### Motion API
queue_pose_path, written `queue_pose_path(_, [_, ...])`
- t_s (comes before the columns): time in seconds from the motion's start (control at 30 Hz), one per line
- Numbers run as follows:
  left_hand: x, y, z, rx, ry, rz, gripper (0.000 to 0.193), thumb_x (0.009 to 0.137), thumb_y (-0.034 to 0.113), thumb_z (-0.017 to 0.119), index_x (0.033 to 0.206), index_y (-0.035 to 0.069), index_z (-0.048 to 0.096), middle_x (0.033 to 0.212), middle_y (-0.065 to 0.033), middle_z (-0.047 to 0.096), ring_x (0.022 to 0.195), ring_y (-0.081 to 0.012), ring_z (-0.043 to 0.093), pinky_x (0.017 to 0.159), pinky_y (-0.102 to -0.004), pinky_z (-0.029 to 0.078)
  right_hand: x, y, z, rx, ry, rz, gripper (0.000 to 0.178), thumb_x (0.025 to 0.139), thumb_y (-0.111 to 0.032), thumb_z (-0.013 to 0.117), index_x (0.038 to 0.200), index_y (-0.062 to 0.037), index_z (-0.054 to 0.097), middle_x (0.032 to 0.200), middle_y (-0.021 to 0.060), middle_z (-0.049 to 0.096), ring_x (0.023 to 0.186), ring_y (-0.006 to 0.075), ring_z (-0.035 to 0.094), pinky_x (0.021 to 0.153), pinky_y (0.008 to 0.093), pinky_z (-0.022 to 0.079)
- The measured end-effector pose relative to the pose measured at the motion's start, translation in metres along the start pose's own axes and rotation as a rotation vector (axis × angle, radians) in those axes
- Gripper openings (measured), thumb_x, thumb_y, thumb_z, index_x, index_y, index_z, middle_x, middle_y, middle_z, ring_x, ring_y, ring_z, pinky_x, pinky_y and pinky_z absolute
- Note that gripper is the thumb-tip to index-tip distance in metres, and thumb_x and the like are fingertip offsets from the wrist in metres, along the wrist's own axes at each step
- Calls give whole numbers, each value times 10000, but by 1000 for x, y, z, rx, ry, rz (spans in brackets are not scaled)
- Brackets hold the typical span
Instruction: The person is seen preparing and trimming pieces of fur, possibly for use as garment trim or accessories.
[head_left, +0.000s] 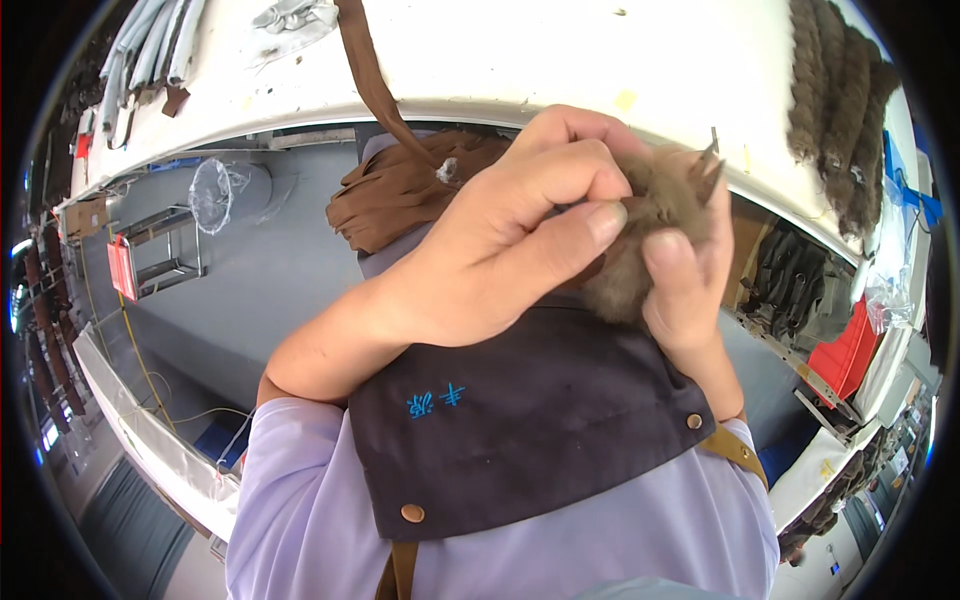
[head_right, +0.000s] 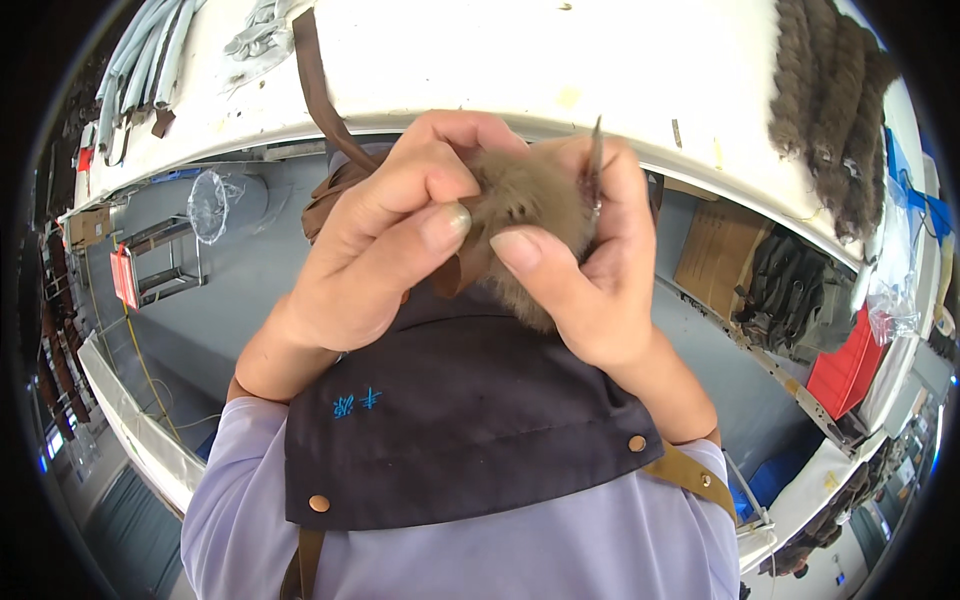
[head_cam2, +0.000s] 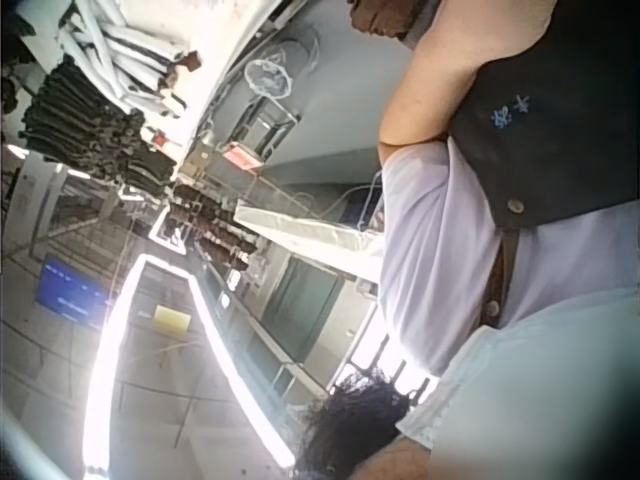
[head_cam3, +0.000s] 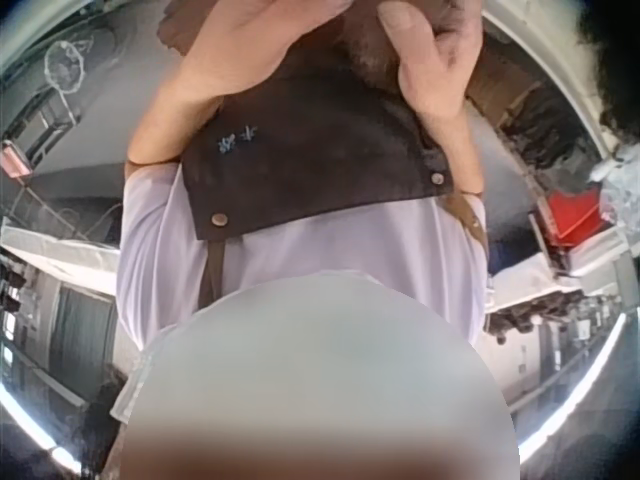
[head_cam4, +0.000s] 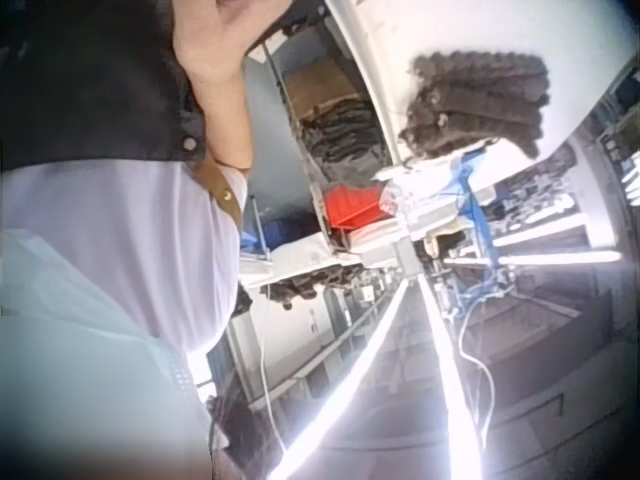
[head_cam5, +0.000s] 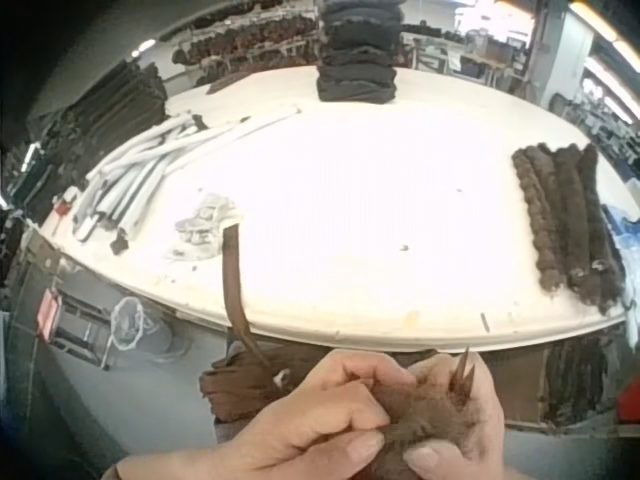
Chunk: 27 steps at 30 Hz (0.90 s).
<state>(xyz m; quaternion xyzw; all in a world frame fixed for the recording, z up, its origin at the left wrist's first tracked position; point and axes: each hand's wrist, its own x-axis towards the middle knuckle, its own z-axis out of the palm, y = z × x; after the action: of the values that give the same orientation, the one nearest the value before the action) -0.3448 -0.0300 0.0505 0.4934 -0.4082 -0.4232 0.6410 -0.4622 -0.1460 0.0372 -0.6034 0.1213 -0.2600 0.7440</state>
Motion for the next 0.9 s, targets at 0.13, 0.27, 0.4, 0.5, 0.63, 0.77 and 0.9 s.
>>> queue_pose_path(0.13, [-2, -2, 0, 210, -21, 118, 139, 864, 120, 431, 824, 7, 501, 1120, -153, 425, 1026, -193, 403, 894, -326, 310, 7, -5, -2, -300, -40, -166, 291, 710, -31, 599, 920, -38, 397, 846, 27, 456, 719, 71, 365, 672, 211, 331])
queue_pose_path(0.27, [-3, -4, 1, 169, 26, 53, 124, 857, 109, 439, 835, 4, 502, 1118, -143, 424, 1001, -185, 414, 890, -326, 317, 5, -7, 4, -203, -20, -105, 284, 690, 36, 530, 929, -38, 395, 833, 42, 467, 709, 71, 385, 649, 210, 344])
queue_pose_path(0.4, [-2, -5, 0, 42, 34, 33, 116, 860, 108, 433, 839, 15, 498, 1114, -136, 422, 1016, -188, 416, 910, -339, 307, 4, -6, 1, -225, -34, -102, 281, 690, 39, 525, 927, -36, 394, 836, 49, 477, 704, 71, 396, 648, 215, 355])
queue_pose_path(0.5, [-5, -6, -2, 23, 5, 5, 117, 870, 117, 420, 844, 27, 491, 1166, -162, 414, 1084, -210, 407, 945, -357, 290, 6, -5, 2, -77, -18, -33, 272, 711, 29, 559, 918, -38, 395, 847, 47, 488, 711, 71, 397, 654, 215, 358])
queue_pose_path(0.63, [-2, -15, 1, -68, 65, 100, 123, 879, 132, 408, 856, 36, 482, 1212, -194, 411, 1118, -231, 412, 958, -369, 294, 5, 1, 0, -77, 85, 56, 261, 739, -23, 630, 869, -57, 406, 732, -17, 435, 639, 41, 356, 577, 187, 318])
queue_pose_path(0.77, [-4, -14, 8, -278, 138, 32, 84, 878, 75, 450, 850, 12, 498, 969, -60, 472, 921, -112, 410, 731, -242, 370, 4, 7, -4, -149, 90, 65, 265, 738, -53, 656, 837, -72, 410, 654, -65, 350, 574, 23, 294, 520, 169, 262])
queue_pose_path(0.9, [0, -24, 2, -76, 80, 213, 77, 871, 72, 458, 854, 7, 496, 924, -64, 471, 901, -159, 423, 768, -273, 363, 1, -9, 3, -152, 104, -54, 261, 796, -213, 606, 852, -51, 410, 656, -42, 343, 568, 32, 288, 508, 181, 250])
